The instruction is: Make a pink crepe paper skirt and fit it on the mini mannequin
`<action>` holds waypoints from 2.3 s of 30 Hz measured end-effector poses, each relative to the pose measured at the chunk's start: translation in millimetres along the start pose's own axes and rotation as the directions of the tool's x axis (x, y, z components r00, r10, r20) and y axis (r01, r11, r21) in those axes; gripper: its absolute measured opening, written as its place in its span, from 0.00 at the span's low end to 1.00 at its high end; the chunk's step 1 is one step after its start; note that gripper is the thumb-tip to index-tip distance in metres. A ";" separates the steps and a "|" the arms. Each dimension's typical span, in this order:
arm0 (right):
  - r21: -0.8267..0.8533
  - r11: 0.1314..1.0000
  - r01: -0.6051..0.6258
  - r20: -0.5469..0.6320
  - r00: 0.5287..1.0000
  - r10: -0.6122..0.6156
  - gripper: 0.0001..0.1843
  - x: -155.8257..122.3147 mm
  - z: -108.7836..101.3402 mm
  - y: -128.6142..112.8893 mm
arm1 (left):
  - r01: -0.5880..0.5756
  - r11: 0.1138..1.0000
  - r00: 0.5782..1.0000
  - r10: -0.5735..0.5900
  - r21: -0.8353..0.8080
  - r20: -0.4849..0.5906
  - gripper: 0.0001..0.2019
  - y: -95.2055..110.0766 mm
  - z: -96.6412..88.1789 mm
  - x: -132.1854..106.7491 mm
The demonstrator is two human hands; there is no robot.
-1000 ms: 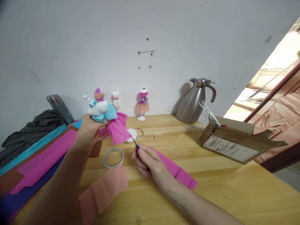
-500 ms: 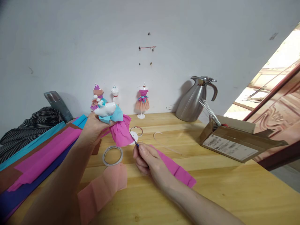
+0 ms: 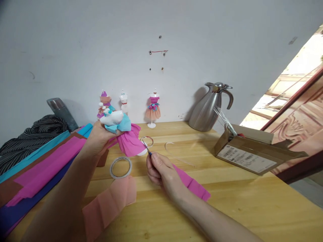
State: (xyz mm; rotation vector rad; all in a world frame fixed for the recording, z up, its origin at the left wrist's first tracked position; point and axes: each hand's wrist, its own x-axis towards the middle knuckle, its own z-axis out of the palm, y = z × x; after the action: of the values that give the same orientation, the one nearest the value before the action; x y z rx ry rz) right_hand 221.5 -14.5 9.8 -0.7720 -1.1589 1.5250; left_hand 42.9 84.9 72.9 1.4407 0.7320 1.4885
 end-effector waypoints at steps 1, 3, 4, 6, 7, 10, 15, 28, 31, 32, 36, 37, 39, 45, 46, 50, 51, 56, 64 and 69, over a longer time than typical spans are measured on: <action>-0.001 1.000 0.005 0.001 1.000 -0.005 0.29 -0.1 0.1 -0.4 | 0.003 1.000 1.000 -0.002 -0.001 0.019 0.15 0.7 -0.4 -0.2; 0.002 1.000 0.007 -0.001 1.000 -0.007 0.29 -0.6 0.4 -1.1 | 0.009 1.000 0.999 -0.008 -0.022 0.054 0.14 1.5 -1.5 -0.4; 0.006 1.000 0.005 0.001 1.000 -0.005 0.29 -0.9 0.6 -1.2 | 0.011 0.999 0.998 -0.009 -0.037 0.061 0.13 1.5 -2.3 -0.3; 0.016 1.000 -0.002 0.010 1.000 0.002 0.29 -1.4 0.8 -0.9 | 0.013 0.998 0.998 -0.009 -0.057 0.068 0.14 0.6 -4.8 0.8; 0.021 1.000 -0.006 0.016 1.000 0.005 0.28 -1.6 0.8 -0.6 | 0.014 0.998 0.998 -0.010 -0.061 0.069 0.14 -0.1 -6.6 1.7; 0.030 1.000 -0.004 0.023 1.000 0.003 0.28 -1.5 0.6 0.9 | 0.009 0.999 0.998 -0.006 -0.052 0.055 0.16 -1.7 -12.9 5.3; 0.037 0.999 0.007 0.008 1.000 -0.007 0.29 -0.3 -0.1 3.2 | -0.028 1.000 0.999 0.028 0.006 0.017 0.15 0.7 -18.4 9.7; 0.062 0.997 -0.051 0.040 0.998 0.049 0.28 -4.3 5.8 13.1 | -0.014 1.000 1.000 0.015 -0.019 0.026 0.17 -2.6 -19.8 10.7; 0.089 0.994 -0.068 0.051 0.997 0.064 0.28 -4.1 6.9 13.4 | -0.017 1.000 0.999 0.018 -0.021 0.047 0.17 -6.1 -18.9 11.3; 0.098 0.992 -0.074 0.054 0.996 0.069 0.28 -4.0 7.1 13.1 | -0.024 1.000 0.998 0.024 -0.011 0.054 0.17 -7.3 -18.5 11.5; 0.139 0.986 -0.089 0.055 0.995 0.082 0.28 -4.0 6.7 12.1 | -0.023 1.000 0.997 0.022 0.008 0.075 0.18 -10.9 -17.6 11.5; 0.148 0.985 -0.092 0.054 0.995 0.085 0.28 -4.0 6.5 12.0 | -0.017 1.000 0.998 0.017 -0.002 0.068 0.18 -11.3 -17.5 11.5; 0.158 0.982 -0.100 0.051 0.994 0.093 0.28 -4.0 6.0 11.9 | -0.009 0.999 0.999 0.011 -0.031 0.045 0.18 -11.4 -17.3 11.2; 0.183 0.979 -0.094 0.020 0.996 0.091 0.28 -4.5 4.9 13.4 | 0.003 0.999 0.998 0.000 -0.047 0.062 0.17 -8.5 -16.8 10.1; 0.192 0.978 -0.084 0.010 0.996 0.084 0.27 -4.4 4.8 14.0 | -0.003 0.999 0.998 0.006 -0.045 0.067 0.16 -8.3 -17.3 10.2; 0.222 0.974 -0.050 -0.003 0.999 0.052 0.26 -3.7 4.3 15.7 | -0.030 0.999 0.998 0.032 -0.027 0.062 0.16 -9.5 -20.8 11.1; 0.217 0.975 -0.050 0.001 0.999 0.051 0.26 -3.5 4.1 15.5 | -0.028 0.999 0.997 0.029 -0.021 0.065 0.16 -9.9 -21.2 11.1; 0.118 0.992 -0.051 0.006 0.999 0.051 0.26 -3.1 2.8 10.8 | -0.020 1.000 0.991 0.019 0.010 0.130 0.15 -9.4 -18.1 9.4; 0.073 0.994 -0.076 0.046 0.996 0.073 0.27 -1.3 4.0 11.0 | -0.061 0.985 0.982 0.031 0.160 0.184 0.19 -26.4 -13.9 8.9; 0.083 0.994 -0.076 0.031 0.997 0.074 0.28 -0.7 3.1 12.4 | -0.052 0.988 0.981 0.023 0.147 0.192 0.18 -33.7 -11.1 6.8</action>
State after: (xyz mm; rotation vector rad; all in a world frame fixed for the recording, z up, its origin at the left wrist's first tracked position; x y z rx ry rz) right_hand 214.7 -16.2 -1.0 -0.7462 -1.0893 1.6413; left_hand 39.5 106.7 44.3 1.6941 0.7146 1.3239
